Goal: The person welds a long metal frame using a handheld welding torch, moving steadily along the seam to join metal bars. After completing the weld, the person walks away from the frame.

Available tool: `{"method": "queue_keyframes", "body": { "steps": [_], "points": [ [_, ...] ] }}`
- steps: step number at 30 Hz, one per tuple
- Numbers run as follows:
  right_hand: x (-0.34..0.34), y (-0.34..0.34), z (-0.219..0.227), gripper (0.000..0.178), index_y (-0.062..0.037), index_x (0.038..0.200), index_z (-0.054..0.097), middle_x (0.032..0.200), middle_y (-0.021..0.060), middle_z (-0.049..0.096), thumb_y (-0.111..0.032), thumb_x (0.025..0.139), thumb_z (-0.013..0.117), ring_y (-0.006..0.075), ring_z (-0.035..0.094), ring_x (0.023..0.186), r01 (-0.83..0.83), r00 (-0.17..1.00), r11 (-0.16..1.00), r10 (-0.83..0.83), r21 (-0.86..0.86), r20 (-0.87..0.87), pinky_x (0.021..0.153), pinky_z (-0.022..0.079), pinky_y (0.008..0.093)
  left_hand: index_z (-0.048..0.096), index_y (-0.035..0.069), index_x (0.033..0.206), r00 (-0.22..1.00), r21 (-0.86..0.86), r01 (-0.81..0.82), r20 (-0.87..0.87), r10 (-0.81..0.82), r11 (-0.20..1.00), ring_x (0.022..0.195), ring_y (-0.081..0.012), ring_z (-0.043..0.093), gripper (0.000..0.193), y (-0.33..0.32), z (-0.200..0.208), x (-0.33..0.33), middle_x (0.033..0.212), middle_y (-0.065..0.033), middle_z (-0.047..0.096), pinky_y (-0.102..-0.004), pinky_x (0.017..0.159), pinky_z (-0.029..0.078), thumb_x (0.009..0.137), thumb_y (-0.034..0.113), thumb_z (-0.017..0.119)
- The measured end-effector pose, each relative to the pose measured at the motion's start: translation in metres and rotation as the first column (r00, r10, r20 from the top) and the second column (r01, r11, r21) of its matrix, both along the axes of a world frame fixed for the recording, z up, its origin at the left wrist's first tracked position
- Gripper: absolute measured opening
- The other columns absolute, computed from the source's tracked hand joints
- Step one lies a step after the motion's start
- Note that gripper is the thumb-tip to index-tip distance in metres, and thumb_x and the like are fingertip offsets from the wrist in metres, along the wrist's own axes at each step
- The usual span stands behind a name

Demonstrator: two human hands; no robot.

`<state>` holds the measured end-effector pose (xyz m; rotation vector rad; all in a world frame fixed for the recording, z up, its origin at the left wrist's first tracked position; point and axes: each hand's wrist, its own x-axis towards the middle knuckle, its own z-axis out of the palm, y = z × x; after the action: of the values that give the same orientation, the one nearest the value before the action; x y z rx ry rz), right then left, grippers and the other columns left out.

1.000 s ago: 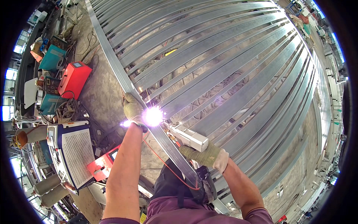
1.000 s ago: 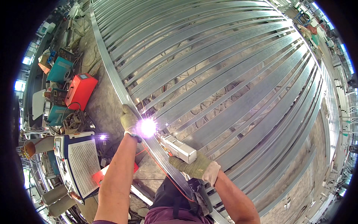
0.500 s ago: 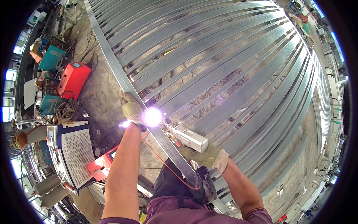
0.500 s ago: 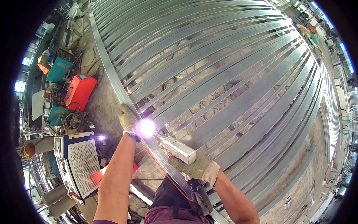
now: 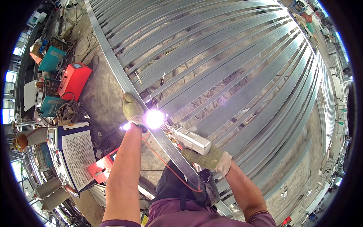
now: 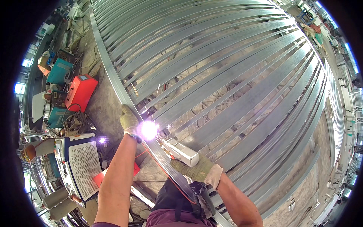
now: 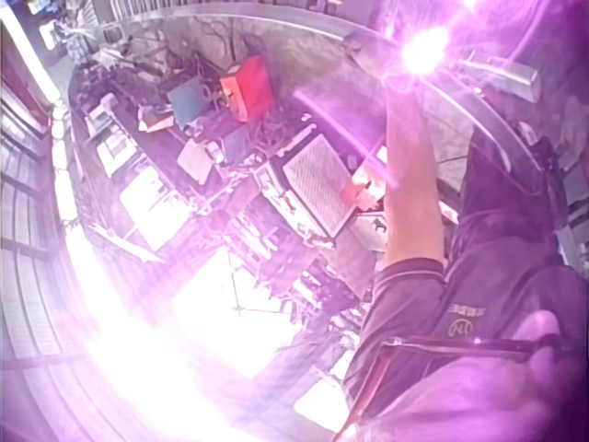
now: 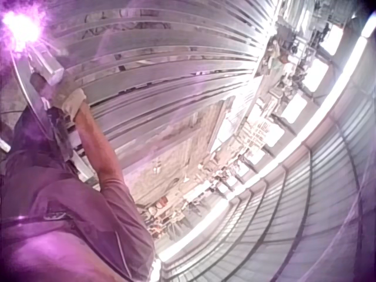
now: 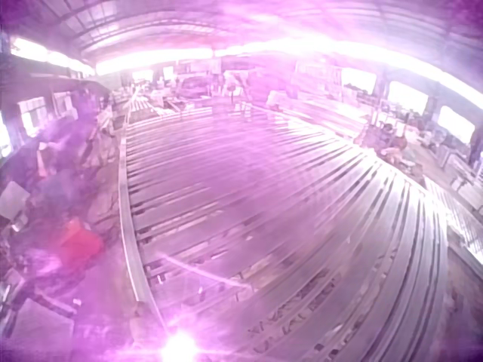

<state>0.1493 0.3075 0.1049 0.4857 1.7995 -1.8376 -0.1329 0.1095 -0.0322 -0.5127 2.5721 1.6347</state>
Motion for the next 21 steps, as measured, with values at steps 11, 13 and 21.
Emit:
{"method": "queue_keyframes", "body": {
  "steps": [11,13,21],
  "points": [
    [0.008,-0.004,-0.017,0.065,-0.0085,0.146,0.065,0.107,0.0079,0.077,-0.053,0.100,0.078,0.0140,0.068,0.092,0.035,0.994,0.999,-0.031,0.032,-0.107,0.082,0.056,0.0326,0.065,-0.002,0.144,0.999,-0.013,0.017,-0.028,-0.017,1.000,0.111,-0.0329,0.073,0.067,-0.008,-0.012,-0.007,0.126,-0.0204,0.077,-0.0404,0.098,0.055,0.116,0.054,0.041],
    [0.008,-0.004,-0.018,0.065,-0.0086,0.145,0.065,0.105,0.0075,0.077,-0.052,0.100,0.078,0.0140,0.067,0.091,0.029,0.994,0.999,-0.025,0.034,-0.108,0.081,0.056,0.0327,0.065,-0.002,0.144,1.000,-0.047,0.025,-0.015,-0.025,0.999,0.112,-0.0335,0.073,0.068,-0.009,-0.012,-0.007,0.126,-0.0208,0.077,-0.0406,0.098,0.055,0.116,0.054,0.040],
    [0.009,-0.003,-0.008,0.060,-0.0084,0.143,0.066,0.103,0.0068,0.076,-0.048,0.101,0.079,0.0128,0.066,0.090,0.048,0.998,0.999,-0.049,-0.014,-0.032,0.079,0.056,0.0329,0.064,-0.003,0.144,1.000,-0.011,0.012,0.009,-0.012,1.000,0.114,-0.0349,0.073,0.069,-0.003,-0.004,-0.004,0.127,-0.0220,0.076,-0.0411,0.099,0.055,0.116,0.055,0.039]
  ]
}}
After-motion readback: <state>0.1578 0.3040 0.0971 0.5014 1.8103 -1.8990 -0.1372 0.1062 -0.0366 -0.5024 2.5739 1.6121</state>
